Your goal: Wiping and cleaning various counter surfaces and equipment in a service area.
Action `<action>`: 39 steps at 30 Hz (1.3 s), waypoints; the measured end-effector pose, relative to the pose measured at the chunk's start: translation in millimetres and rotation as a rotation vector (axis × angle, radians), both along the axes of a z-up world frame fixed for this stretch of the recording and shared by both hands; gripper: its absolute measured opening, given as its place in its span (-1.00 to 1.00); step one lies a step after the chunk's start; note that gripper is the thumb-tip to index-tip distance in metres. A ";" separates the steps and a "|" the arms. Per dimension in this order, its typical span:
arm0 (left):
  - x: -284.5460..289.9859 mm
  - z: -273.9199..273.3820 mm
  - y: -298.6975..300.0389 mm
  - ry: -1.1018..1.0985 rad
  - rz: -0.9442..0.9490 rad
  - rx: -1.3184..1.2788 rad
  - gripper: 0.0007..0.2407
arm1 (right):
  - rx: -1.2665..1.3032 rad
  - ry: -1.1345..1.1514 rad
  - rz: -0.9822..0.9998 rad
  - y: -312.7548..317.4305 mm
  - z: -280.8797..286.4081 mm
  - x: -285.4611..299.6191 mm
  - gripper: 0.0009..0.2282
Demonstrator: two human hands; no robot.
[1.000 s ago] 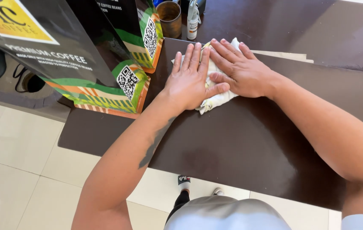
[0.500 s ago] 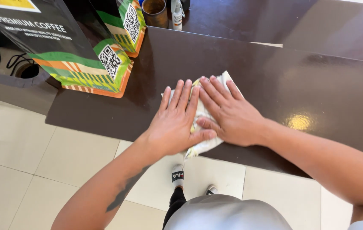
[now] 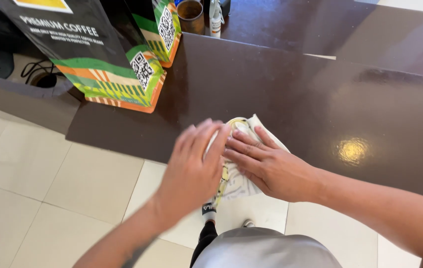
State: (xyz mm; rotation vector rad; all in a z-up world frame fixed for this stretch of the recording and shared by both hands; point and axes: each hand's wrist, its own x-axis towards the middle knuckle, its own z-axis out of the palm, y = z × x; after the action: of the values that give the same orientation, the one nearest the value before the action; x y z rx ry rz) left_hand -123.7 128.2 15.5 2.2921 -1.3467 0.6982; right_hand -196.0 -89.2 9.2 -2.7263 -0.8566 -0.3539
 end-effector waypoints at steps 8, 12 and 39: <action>40.2 -18.3 1.0 0.350 -0.139 0.051 -0.19 | -0.160 0.094 -0.052 12.7 -15.4 93.3 -0.35; 91.5 -33.9 -6.9 0.325 -0.049 0.073 -0.14 | -0.164 0.105 -0.077 7.5 -25.4 144.9 -0.36; -39.5 -19.1 -113.3 0.397 -0.271 0.197 -0.06 | -0.099 0.190 -0.269 -84.5 -3.6 -26.0 -0.38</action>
State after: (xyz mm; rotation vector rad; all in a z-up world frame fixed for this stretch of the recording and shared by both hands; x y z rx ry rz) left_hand -163.1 14.9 -3.6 2.1764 -1.5351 0.0208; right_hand -222.0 -173.6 5.6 -2.9139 -0.4697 -0.1011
